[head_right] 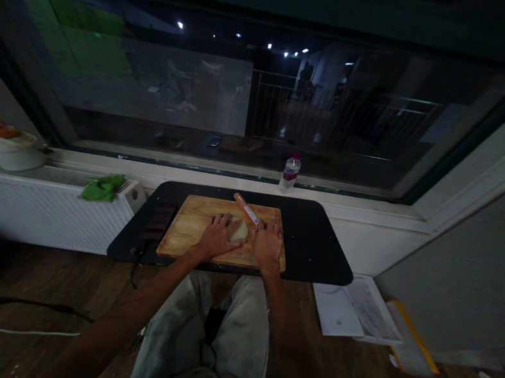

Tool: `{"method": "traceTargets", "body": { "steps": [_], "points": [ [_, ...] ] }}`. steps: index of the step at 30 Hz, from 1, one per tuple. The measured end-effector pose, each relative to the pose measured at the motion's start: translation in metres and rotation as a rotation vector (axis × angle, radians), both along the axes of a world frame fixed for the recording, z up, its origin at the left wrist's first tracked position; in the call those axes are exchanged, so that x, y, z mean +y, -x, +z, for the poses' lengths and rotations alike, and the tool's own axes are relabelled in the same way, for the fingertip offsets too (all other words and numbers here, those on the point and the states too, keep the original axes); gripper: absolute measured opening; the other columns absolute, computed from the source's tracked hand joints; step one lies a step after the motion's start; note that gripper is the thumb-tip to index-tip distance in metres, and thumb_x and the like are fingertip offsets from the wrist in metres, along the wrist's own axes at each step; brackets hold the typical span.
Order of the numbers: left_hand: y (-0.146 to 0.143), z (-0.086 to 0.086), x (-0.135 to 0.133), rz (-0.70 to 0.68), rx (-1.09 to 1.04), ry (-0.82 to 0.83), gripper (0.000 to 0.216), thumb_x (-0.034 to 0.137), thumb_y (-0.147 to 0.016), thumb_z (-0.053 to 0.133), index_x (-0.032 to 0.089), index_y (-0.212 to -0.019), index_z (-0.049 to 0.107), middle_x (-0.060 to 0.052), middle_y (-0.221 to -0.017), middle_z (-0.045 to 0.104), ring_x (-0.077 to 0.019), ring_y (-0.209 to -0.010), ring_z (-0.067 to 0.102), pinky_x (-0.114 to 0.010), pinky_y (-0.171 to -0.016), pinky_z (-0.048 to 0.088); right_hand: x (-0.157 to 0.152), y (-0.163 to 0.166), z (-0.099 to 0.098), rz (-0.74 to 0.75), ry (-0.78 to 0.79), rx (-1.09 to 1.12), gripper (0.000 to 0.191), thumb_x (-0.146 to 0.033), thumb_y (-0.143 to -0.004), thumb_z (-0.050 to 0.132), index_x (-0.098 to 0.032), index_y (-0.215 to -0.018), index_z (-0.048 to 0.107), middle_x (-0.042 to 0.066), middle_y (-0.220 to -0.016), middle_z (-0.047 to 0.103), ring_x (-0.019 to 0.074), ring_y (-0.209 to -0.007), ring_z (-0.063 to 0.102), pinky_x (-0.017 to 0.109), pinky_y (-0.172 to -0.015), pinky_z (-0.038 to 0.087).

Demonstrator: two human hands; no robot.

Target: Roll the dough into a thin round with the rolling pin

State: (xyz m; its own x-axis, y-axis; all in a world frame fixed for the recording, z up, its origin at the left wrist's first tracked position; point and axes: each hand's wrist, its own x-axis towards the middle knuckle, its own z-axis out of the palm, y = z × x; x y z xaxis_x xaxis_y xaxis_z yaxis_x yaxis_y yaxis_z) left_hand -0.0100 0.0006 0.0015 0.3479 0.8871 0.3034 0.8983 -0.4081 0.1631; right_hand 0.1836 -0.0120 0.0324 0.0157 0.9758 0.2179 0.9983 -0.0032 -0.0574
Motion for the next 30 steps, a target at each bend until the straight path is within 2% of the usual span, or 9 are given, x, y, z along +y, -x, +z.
{"method": "traceTargets", "body": {
  "steps": [4, 8, 12, 14, 19, 23, 26, 30],
  "points": [
    [0.008, 0.001, 0.008, -0.091, -0.038, -0.002, 0.061, 0.061, -0.101, 0.074, 0.027, -0.151, 0.071, -0.017, -0.155, 0.064, -0.0402, -0.14, 0.056, -0.058, -0.121, 0.047, 0.0, 0.001, 0.003, -0.008, 0.034, 0.028, 0.051, -0.037, -0.119, 0.046, -0.021, -0.166, 0.061, 0.022, -0.158, 0.064, 0.0343, -0.148, 0.058, 0.043, -0.117, 0.051],
    [0.011, 0.0, 0.013, -0.197, -0.054, 0.012, 0.06, 0.054, -0.101, 0.076, 0.028, -0.154, 0.069, -0.013, -0.16, 0.063, -0.0358, -0.147, 0.054, -0.053, -0.129, 0.043, 0.002, 0.001, 0.004, -0.007, 0.011, 0.016, 0.051, -0.037, -0.118, 0.045, -0.021, -0.163, 0.063, 0.022, -0.157, 0.065, 0.0335, -0.147, 0.058, 0.043, -0.117, 0.052],
    [-0.002, -0.005, 0.009, -0.092, -0.014, -0.013, 0.062, 0.062, -0.104, 0.069, 0.032, -0.158, 0.067, -0.015, -0.165, 0.06, -0.0429, -0.15, 0.05, -0.07, -0.129, 0.034, 0.001, 0.001, 0.004, -0.003, -0.006, 0.019, 0.051, -0.035, -0.119, 0.044, -0.018, -0.163, 0.063, 0.022, -0.153, 0.067, 0.0324, -0.142, 0.061, 0.041, -0.117, 0.05],
    [-0.007, -0.006, 0.007, -0.056, -0.013, -0.028, 0.062, 0.066, -0.106, 0.064, 0.033, -0.159, 0.066, -0.016, -0.166, 0.059, -0.0445, -0.151, 0.048, -0.074, -0.128, 0.032, 0.0, 0.001, 0.002, 0.007, -0.008, 0.02, 0.051, -0.035, -0.119, 0.044, -0.017, -0.163, 0.062, 0.022, -0.151, 0.068, 0.0321, -0.143, 0.061, 0.04, -0.117, 0.05],
    [-0.007, -0.002, 0.008, -0.137, -0.001, -0.023, 0.06, 0.068, -0.109, 0.059, 0.035, -0.159, 0.066, -0.013, -0.161, 0.062, -0.0399, -0.15, 0.049, -0.064, -0.128, 0.036, 0.002, 0.0, 0.0, 0.005, -0.026, 0.005, 0.051, -0.036, -0.119, 0.044, -0.018, -0.162, 0.064, 0.023, -0.151, 0.067, 0.034, -0.145, 0.059, 0.042, -0.116, 0.05],
    [-0.006, 0.003, 0.011, -0.154, -0.009, -0.014, 0.058, 0.068, -0.107, 0.062, 0.036, -0.155, 0.069, -0.012, -0.156, 0.065, -0.0382, -0.141, 0.054, -0.059, -0.122, 0.042, 0.001, 0.0, 0.003, -0.01, -0.018, -0.008, 0.049, -0.034, -0.118, 0.043, -0.016, -0.157, 0.067, 0.024, -0.152, 0.068, 0.034, -0.143, 0.061, 0.042, -0.114, 0.051],
    [-0.008, 0.005, 0.013, -0.165, -0.018, -0.019, 0.056, 0.067, -0.107, 0.064, 0.035, -0.152, 0.072, -0.012, -0.152, 0.066, -0.0382, -0.137, 0.056, -0.057, -0.117, 0.046, 0.002, 0.0, 0.002, -0.01, -0.019, -0.013, 0.048, -0.035, -0.119, 0.044, -0.018, -0.156, 0.068, 0.022, -0.149, 0.069, 0.0323, -0.138, 0.064, 0.04, -0.112, 0.053],
    [-0.009, 0.004, 0.012, -0.161, -0.027, -0.027, 0.052, 0.065, -0.107, 0.064, 0.036, -0.15, 0.073, -0.011, -0.149, 0.067, -0.0375, -0.136, 0.056, -0.057, -0.117, 0.045, 0.004, -0.004, -0.004, 0.005, -0.048, -0.017, 0.049, -0.035, -0.119, 0.045, -0.019, -0.159, 0.067, 0.022, -0.152, 0.067, 0.0332, -0.141, 0.063, 0.04, -0.112, 0.053]
  ]
}}
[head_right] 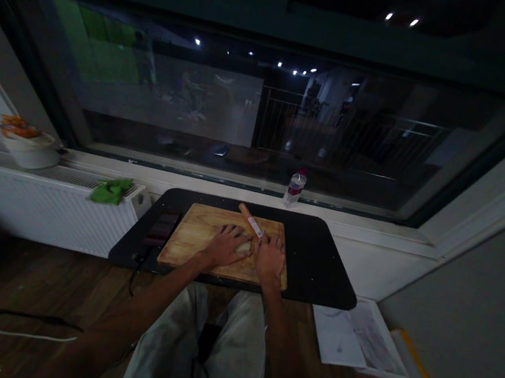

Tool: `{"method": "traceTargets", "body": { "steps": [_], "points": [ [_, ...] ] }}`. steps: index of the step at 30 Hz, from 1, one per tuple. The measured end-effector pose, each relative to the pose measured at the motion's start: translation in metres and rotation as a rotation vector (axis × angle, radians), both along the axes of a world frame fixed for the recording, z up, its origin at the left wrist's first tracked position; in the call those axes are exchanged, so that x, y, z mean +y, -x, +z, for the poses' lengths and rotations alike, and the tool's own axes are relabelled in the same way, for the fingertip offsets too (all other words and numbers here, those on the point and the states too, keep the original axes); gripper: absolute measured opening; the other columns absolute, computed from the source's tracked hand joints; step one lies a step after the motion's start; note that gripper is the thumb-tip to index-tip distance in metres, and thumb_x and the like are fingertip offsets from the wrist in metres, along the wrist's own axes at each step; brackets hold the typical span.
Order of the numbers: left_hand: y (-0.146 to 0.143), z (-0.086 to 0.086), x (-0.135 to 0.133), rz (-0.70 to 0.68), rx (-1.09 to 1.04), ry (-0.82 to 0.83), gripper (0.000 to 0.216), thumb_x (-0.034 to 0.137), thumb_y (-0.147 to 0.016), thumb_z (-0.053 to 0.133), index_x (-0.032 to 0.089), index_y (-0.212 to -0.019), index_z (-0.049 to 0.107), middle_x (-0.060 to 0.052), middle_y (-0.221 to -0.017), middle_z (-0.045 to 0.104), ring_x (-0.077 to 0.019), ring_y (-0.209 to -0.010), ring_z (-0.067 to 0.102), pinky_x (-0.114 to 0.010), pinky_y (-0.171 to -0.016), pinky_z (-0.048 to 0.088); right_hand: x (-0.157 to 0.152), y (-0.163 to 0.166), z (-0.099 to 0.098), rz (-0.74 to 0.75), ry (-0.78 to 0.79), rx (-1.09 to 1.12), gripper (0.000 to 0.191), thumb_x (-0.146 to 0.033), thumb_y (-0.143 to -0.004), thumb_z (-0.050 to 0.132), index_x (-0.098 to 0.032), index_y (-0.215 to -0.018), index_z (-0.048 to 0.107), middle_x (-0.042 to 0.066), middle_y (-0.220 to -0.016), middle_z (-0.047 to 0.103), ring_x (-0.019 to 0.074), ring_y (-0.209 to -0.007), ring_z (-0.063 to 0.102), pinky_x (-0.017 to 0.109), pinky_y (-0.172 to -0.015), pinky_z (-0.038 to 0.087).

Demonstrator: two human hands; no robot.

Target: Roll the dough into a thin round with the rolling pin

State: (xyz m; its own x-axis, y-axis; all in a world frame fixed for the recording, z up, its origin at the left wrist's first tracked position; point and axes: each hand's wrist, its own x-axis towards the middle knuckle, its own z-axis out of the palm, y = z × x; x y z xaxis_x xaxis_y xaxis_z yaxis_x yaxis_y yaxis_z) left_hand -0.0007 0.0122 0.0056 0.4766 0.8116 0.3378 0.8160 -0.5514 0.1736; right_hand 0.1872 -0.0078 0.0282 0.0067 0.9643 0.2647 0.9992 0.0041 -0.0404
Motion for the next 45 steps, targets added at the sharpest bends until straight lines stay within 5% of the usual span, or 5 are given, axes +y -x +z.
{"method": "traceTargets", "body": {
  "steps": [16, 36, 45],
  "points": [
    [-0.001, -0.001, -0.001, -0.016, 0.008, -0.023, 0.044, 0.055, -0.109, 0.065, 0.038, -0.149, 0.074, -0.01, -0.147, 0.068, -0.0353, -0.135, 0.056, -0.056, -0.119, 0.046, 0.003, -0.002, -0.005, 0.018, 0.003, 0.004, 0.048, -0.034, -0.117, 0.05, -0.019, -0.16, 0.067, 0.024, -0.157, 0.065, 0.0351, -0.151, 0.058, 0.043, -0.119, 0.05],
    [0.004, -0.011, 0.004, -0.165, 0.006, 0.016, 0.04, 0.048, -0.118, 0.053, 0.039, -0.155, 0.066, -0.004, -0.171, 0.061, -0.0296, -0.159, 0.051, -0.064, -0.134, 0.032, -0.001, 0.002, 0.003, -0.001, 0.011, -0.026, 0.048, -0.033, -0.119, 0.045, -0.019, -0.159, 0.067, 0.021, -0.149, 0.069, 0.0328, -0.142, 0.062, 0.04, -0.114, 0.052],
    [0.004, -0.016, 0.01, -0.2, -0.002, 0.014, 0.036, 0.048, -0.118, 0.052, 0.034, -0.143, 0.073, -0.005, -0.163, 0.067, -0.0295, -0.155, 0.053, -0.062, -0.133, 0.033, -0.003, 0.001, 0.003, 0.014, -0.021, -0.015, 0.046, -0.031, -0.118, 0.05, -0.019, -0.158, 0.068, 0.021, -0.147, 0.071, 0.032, -0.143, 0.061, 0.04, -0.116, 0.05]
  ]
}}
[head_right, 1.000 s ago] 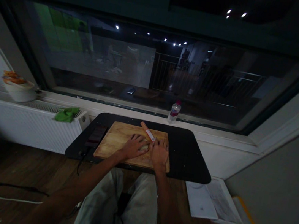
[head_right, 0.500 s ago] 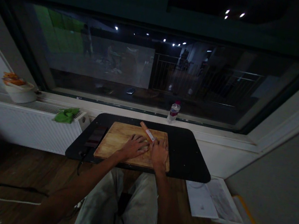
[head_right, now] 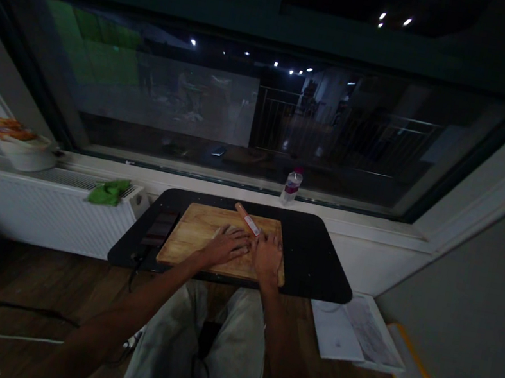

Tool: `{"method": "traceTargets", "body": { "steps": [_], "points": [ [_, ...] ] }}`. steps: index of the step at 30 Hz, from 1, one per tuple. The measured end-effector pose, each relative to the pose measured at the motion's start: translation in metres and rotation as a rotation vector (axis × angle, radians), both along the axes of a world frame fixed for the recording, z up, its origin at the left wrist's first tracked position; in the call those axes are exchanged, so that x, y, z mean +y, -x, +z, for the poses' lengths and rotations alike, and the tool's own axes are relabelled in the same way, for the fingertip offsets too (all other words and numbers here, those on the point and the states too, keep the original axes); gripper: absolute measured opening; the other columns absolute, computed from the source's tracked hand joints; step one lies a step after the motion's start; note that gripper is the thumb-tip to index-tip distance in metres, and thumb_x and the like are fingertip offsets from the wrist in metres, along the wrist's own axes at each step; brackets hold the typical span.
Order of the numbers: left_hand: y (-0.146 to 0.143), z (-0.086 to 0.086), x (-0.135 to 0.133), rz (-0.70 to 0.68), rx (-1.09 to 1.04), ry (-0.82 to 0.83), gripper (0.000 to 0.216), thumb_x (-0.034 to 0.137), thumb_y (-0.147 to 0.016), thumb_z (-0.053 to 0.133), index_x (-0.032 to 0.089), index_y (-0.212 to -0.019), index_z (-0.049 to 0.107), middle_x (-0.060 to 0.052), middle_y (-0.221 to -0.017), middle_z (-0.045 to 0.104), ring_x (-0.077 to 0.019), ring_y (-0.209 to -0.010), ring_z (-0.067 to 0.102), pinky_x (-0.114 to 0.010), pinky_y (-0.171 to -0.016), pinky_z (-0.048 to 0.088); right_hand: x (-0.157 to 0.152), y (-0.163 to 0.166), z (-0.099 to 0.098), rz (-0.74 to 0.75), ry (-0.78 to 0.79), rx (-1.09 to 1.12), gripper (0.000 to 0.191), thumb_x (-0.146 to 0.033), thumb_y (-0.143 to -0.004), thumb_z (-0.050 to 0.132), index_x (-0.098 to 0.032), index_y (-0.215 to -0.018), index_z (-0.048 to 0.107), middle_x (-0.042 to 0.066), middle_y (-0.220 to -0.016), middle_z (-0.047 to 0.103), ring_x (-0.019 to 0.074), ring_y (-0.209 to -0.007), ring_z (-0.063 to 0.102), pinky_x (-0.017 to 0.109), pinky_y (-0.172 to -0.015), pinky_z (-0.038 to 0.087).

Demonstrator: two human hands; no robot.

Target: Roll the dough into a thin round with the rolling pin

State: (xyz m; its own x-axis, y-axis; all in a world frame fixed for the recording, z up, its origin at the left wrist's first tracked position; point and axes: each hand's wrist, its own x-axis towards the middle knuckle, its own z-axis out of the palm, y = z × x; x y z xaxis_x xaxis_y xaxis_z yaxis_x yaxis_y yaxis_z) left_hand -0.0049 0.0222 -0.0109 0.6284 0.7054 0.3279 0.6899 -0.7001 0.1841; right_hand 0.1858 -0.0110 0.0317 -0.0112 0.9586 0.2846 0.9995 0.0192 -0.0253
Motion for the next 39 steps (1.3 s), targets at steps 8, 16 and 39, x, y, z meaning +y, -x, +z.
{"method": "traceTargets", "body": {
  "steps": [8, 16, 39],
  "points": [
    [-0.005, 0.012, -0.013, 0.309, 0.034, -0.009, 0.055, 0.064, -0.106, 0.066, 0.036, -0.152, 0.071, -0.015, -0.164, 0.059, -0.0437, -0.15, 0.048, -0.072, -0.126, 0.036, 0.0, 0.0, -0.002, -0.007, -0.014, -0.008, 0.046, -0.031, -0.119, 0.047, -0.02, -0.158, 0.068, 0.02, -0.148, 0.07, 0.0309, -0.138, 0.064, 0.037, -0.111, 0.051],
    [-0.008, 0.019, -0.018, 0.398, 0.067, 0.013, 0.063, 0.073, -0.102, 0.066, 0.033, -0.15, 0.073, -0.02, -0.153, 0.061, -0.0437, -0.136, 0.054, -0.064, -0.115, 0.043, -0.002, 0.002, 0.002, -0.008, -0.002, 0.0, 0.042, -0.032, -0.119, 0.05, -0.019, -0.152, 0.072, 0.019, -0.143, 0.072, 0.0302, -0.137, 0.065, 0.037, -0.112, 0.051],
    [-0.008, 0.026, -0.022, 0.478, 0.086, 0.022, 0.077, 0.081, -0.1, 0.061, 0.021, -0.147, 0.072, -0.026, -0.146, 0.064, -0.0463, -0.13, 0.057, -0.06, -0.111, 0.043, 0.0, 0.001, -0.001, -0.007, -0.003, 0.019, 0.044, -0.032, -0.118, 0.05, -0.019, -0.156, 0.069, 0.019, -0.14, 0.073, 0.0305, -0.136, 0.065, 0.038, -0.112, 0.051]
  ]
}}
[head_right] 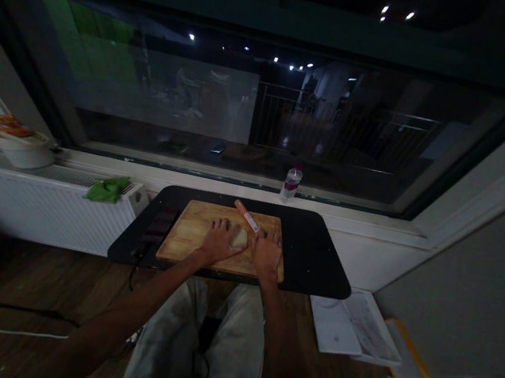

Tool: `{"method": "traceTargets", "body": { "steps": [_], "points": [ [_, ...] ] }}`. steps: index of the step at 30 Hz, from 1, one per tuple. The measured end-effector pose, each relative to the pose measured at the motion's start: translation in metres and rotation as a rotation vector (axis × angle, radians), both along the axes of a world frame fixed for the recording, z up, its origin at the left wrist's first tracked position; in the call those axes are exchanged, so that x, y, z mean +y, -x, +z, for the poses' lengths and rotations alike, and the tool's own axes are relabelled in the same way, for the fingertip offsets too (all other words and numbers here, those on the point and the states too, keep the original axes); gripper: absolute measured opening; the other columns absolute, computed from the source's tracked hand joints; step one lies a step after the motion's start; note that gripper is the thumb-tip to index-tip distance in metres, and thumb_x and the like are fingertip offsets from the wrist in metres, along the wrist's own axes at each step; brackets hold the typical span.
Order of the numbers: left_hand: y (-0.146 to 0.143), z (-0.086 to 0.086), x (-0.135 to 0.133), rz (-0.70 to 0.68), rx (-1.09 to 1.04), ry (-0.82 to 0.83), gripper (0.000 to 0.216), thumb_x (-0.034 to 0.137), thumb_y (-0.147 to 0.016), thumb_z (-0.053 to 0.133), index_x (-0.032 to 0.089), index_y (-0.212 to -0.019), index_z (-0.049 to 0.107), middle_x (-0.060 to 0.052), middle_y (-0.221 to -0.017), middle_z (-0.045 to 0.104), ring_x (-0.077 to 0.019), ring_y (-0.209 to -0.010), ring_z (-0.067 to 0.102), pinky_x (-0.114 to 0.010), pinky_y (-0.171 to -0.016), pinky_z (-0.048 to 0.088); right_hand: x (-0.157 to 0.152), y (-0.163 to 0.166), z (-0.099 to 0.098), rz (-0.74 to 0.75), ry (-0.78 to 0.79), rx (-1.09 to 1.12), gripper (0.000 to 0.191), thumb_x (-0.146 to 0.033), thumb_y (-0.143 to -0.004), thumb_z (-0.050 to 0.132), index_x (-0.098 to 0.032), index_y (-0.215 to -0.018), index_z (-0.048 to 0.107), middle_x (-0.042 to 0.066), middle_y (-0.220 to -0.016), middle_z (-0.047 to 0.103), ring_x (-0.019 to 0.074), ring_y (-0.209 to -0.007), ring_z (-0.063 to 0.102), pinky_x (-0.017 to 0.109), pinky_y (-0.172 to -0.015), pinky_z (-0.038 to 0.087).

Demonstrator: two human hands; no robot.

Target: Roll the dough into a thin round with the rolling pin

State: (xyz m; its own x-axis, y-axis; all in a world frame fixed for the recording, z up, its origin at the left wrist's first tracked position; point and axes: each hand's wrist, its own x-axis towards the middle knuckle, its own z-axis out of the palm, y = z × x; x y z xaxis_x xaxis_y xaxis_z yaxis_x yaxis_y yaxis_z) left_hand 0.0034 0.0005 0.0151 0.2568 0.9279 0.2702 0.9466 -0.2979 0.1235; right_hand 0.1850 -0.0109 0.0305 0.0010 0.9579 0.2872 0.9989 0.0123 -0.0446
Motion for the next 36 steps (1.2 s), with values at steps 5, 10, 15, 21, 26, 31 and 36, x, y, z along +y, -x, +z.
{"method": "traceTargets", "body": {
  "steps": [5, 10, 15, 21, 26, 31, 36],
  "points": [
    [0.0, -0.001, 0.002, -0.02, 0.003, 0.006, 0.076, 0.077, -0.101, 0.064, 0.02, -0.15, 0.068, -0.025, -0.152, 0.062, -0.0448, -0.135, 0.056, -0.06, -0.114, 0.043, 0.001, -0.001, -0.003, 0.002, -0.015, -0.011, 0.044, -0.031, -0.119, 0.047, -0.019, -0.153, 0.071, 0.02, -0.148, 0.07, 0.0313, -0.143, 0.061, 0.038, -0.112, 0.052],
    [0.002, -0.006, 0.005, -0.098, -0.003, -0.013, 0.07, 0.073, -0.105, 0.059, 0.019, -0.15, 0.068, -0.022, -0.156, 0.061, -0.0425, -0.139, 0.054, -0.059, -0.117, 0.043, 0.004, -0.002, -0.007, 0.003, -0.016, -0.013, 0.043, -0.034, -0.118, 0.048, -0.02, -0.151, 0.072, 0.021, -0.15, 0.069, 0.0309, -0.138, 0.064, 0.038, -0.11, 0.053],
    [0.003, -0.008, 0.006, -0.102, -0.028, -0.02, 0.07, 0.073, -0.104, 0.062, 0.02, -0.148, 0.07, -0.021, -0.152, 0.063, -0.0403, -0.137, 0.056, -0.055, -0.118, 0.044, 0.004, -0.002, -0.008, 0.004, -0.009, -0.012, 0.043, -0.034, -0.119, 0.047, -0.021, -0.152, 0.071, 0.019, -0.147, 0.07, 0.0305, -0.142, 0.06, 0.038, -0.112, 0.051],
    [-0.001, -0.001, -0.001, 0.009, -0.021, -0.026, 0.077, 0.081, -0.099, 0.064, 0.026, -0.153, 0.07, -0.023, -0.155, 0.06, -0.047, -0.134, 0.054, -0.062, -0.112, 0.044, 0.003, -0.001, -0.005, -0.001, 0.002, -0.012, 0.044, -0.032, -0.12, 0.044, -0.019, -0.151, 0.072, 0.02, -0.144, 0.071, 0.0295, -0.134, 0.065, 0.037, -0.11, 0.052],
    [0.0, 0.003, -0.003, 0.018, -0.004, -0.007, 0.079, 0.082, -0.1, 0.061, 0.026, -0.154, 0.07, -0.024, -0.146, 0.064, -0.0463, -0.13, 0.055, -0.061, -0.11, 0.043, 0.002, 0.0, -0.003, -0.014, -0.003, -0.005, 0.045, -0.032, -0.118, 0.047, -0.019, -0.154, 0.07, 0.021, -0.147, 0.071, 0.0303, -0.136, 0.065, 0.038, -0.109, 0.053],
    [0.002, -0.002, 0.001, -0.042, -0.018, -0.017, 0.07, 0.075, -0.102, 0.063, 0.021, -0.146, 0.073, -0.024, -0.145, 0.065, -0.0437, -0.131, 0.056, -0.058, -0.113, 0.044, 0.001, -0.001, -0.002, 0.001, -0.012, -0.002, 0.043, -0.033, -0.117, 0.051, -0.02, -0.153, 0.07, 0.021, -0.145, 0.072, 0.0315, -0.14, 0.063, 0.041, -0.114, 0.051],
    [0.002, -0.007, 0.002, -0.061, -0.041, -0.012, 0.069, 0.066, -0.099, 0.071, 0.021, -0.152, 0.068, -0.021, -0.157, 0.061, -0.043, -0.139, 0.054, -0.058, -0.118, 0.043, 0.001, 0.0, -0.001, -0.01, -0.006, 0.001, 0.04, -0.031, -0.118, 0.051, -0.02, -0.152, 0.07, 0.02, -0.153, 0.067, 0.0292, -0.142, 0.062, 0.037, -0.115, 0.05]
  ]
}}
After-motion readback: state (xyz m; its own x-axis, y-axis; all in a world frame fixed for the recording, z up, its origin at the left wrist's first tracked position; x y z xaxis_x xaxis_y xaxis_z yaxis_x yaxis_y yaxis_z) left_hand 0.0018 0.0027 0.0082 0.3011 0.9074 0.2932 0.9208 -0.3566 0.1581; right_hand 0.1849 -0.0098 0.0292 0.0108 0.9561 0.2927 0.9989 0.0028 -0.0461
